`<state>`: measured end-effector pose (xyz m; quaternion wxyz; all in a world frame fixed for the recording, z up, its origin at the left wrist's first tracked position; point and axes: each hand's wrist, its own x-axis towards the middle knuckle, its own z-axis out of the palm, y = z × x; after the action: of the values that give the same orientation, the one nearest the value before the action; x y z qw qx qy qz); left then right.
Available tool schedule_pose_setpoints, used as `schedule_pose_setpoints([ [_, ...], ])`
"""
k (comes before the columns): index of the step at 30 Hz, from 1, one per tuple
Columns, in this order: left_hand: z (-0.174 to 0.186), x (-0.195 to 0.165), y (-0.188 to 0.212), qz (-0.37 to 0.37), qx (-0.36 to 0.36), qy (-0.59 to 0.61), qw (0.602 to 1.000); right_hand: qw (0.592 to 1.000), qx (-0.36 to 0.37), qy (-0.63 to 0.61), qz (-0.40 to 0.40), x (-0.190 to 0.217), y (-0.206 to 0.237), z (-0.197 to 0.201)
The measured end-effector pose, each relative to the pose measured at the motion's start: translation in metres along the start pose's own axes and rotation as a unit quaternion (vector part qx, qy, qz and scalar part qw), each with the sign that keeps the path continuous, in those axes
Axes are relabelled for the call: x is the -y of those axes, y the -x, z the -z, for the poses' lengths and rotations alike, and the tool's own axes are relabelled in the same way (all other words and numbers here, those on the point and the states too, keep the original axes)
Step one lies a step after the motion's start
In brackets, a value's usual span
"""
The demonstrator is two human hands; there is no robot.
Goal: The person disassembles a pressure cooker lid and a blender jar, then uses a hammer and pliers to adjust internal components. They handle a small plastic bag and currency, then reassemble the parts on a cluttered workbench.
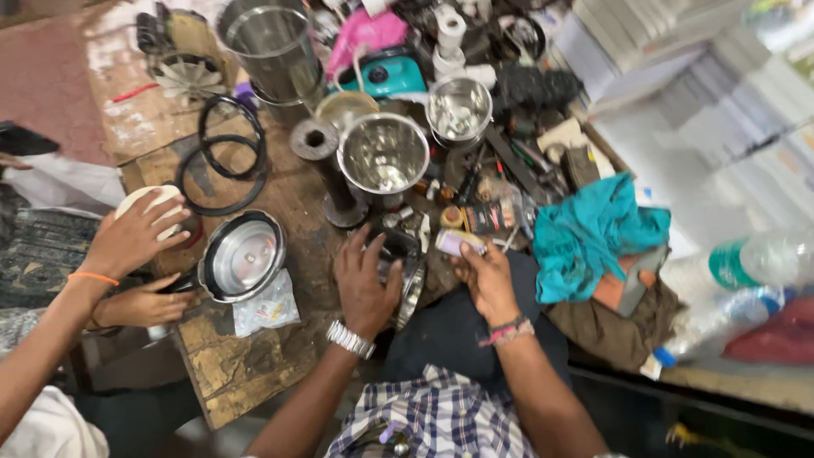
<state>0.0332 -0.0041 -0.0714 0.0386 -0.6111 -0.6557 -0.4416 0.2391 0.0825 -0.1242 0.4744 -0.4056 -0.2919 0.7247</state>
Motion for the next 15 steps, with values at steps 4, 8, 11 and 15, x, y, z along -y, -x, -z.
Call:
schedule_pose_setpoints([
  [4, -0.013, -0.011, -0.006, 0.023, 0.143, 0.097, 0.985, 0.996, 0.031, -0.071, -0.032, 0.001, 0.003, 0.015],
  [8, -0.033, -0.008, -0.028, 0.157, 0.267, 0.249, 0.918, 0.988, 0.052, -0.135, -0.061, 0.005, 0.009, 0.019],
  [11, -0.04, -0.011, -0.044, 0.229, 0.301, 0.32, 0.869, 0.979, 0.058, -0.18, -0.069, 0.005, 0.009, 0.016],
  [15, -0.045, -0.02, -0.048, 0.239, 0.344, 0.237, 0.876, 0.983, 0.067, -0.16, -0.06, 0.002, 0.008, 0.011],
])
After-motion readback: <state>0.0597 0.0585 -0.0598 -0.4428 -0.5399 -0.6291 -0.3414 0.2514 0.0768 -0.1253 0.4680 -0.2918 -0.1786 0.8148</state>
